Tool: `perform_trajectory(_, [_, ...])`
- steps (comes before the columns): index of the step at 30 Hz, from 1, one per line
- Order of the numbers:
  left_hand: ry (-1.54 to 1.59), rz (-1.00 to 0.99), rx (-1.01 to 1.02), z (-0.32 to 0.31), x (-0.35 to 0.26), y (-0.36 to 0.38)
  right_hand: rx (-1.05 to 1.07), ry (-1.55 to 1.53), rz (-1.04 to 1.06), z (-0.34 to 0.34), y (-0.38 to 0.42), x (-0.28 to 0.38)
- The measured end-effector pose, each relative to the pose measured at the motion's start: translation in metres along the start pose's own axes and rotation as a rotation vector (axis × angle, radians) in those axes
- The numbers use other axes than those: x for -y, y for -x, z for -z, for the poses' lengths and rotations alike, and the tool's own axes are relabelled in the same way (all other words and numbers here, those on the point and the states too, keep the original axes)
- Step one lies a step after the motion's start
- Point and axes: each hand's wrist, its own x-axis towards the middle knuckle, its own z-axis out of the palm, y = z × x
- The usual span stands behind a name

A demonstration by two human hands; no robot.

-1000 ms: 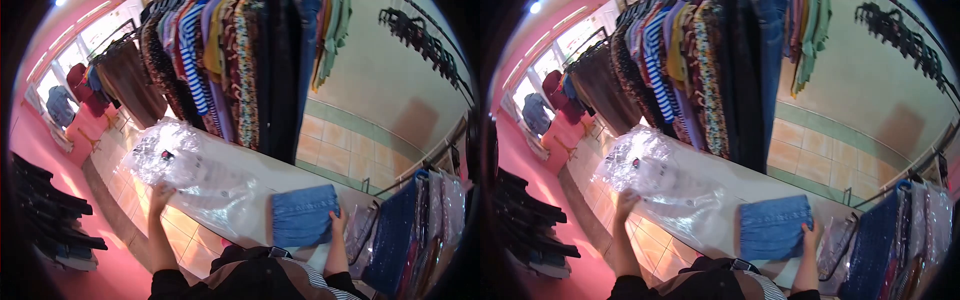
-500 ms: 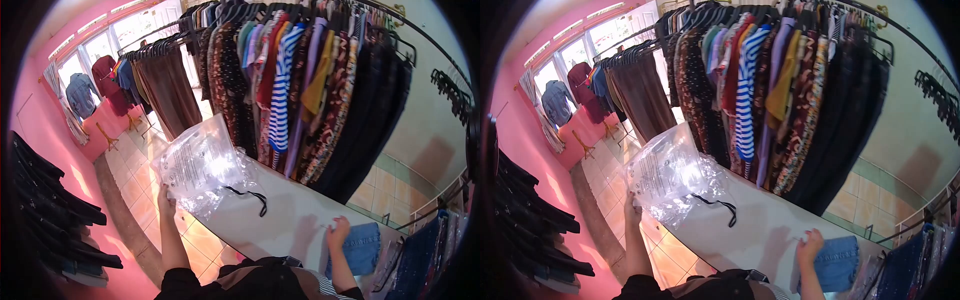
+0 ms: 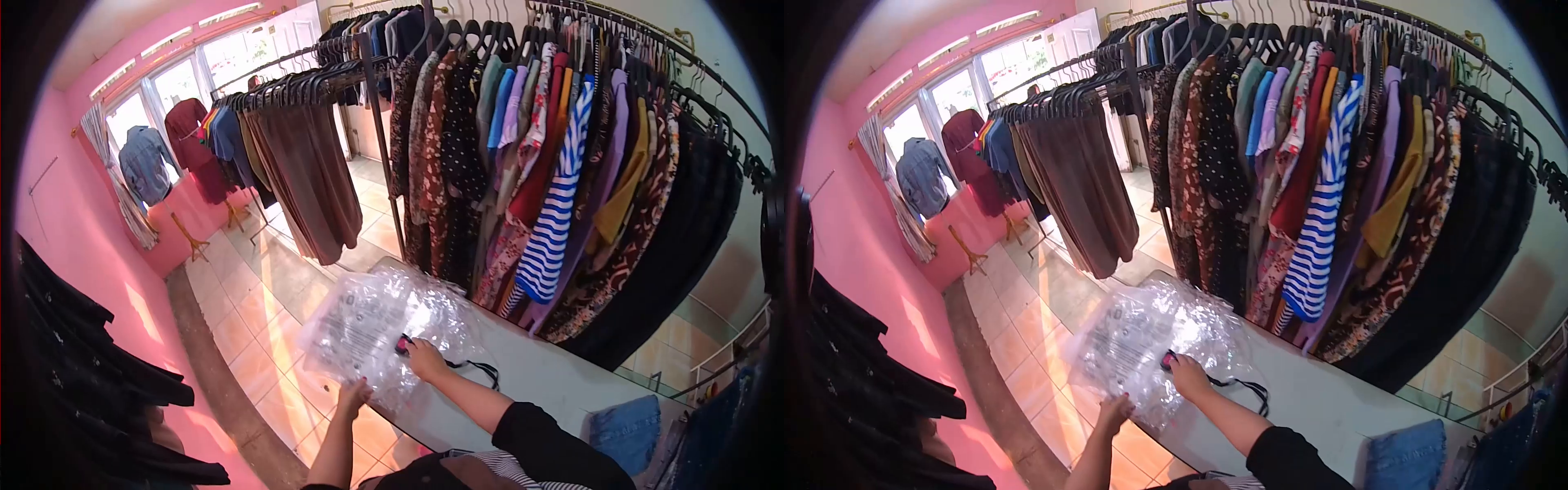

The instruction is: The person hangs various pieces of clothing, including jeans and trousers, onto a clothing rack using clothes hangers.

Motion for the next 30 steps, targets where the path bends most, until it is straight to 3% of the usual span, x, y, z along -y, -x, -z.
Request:
perform_trajectory(2, [0.021,0.027,-0.082,-0.01,-0.021,0.029,0.071,0.008,-0.089,-0.012,-0.019,0.008])
perform_trajectory(8, [0.058,-0.131,0.079,0.019,-0.026,0.005,0.169,0.005,-0.295,-0.023,-0.039,0.015])
perform_trajectory(14, [0.165,-0.233,0.326,-0.043,-0.102,0.014,-0.059,-0.439,-0.43,-0.014,-0.022,-0.027])
perform_trajectory(16, [0.233,-0.257,0.467,-0.052,-0.109,0.014,0.039,-0.832,-0.686,0.043,-0.003,-0.017])
perform_trajectory(19, [0.35,-0.169,0.581,-0.046,-0.098,0.016,-0.092,-1.035,-0.819,0.087,0.024,-0.022])
perform_trajectory(22, [0.242,-0.021,0.484,-0.024,-0.063,0.011,-0.411,-0.918,-0.691,0.102,0.034,-0.012])
perform_trajectory(24, [0.125,0.031,0.338,-0.013,-0.035,0.013,-0.513,-0.663,-0.405,0.108,0.029,0.002])
perform_trajectory(27, [-0.048,0.091,0.134,-0.004,-0.008,0.02,-0.407,-0.57,-0.228,0.101,0.004,0.022])
perform_trajectory(29, [-0.135,0.103,0.016,-0.002,0.003,0.017,-0.342,-0.491,-0.21,0.084,-0.015,0.031])
perform_trajectory(30, [-0.15,0.104,-0.045,-0.007,0.002,0.019,-0.236,-0.61,-0.288,0.078,-0.023,0.034])
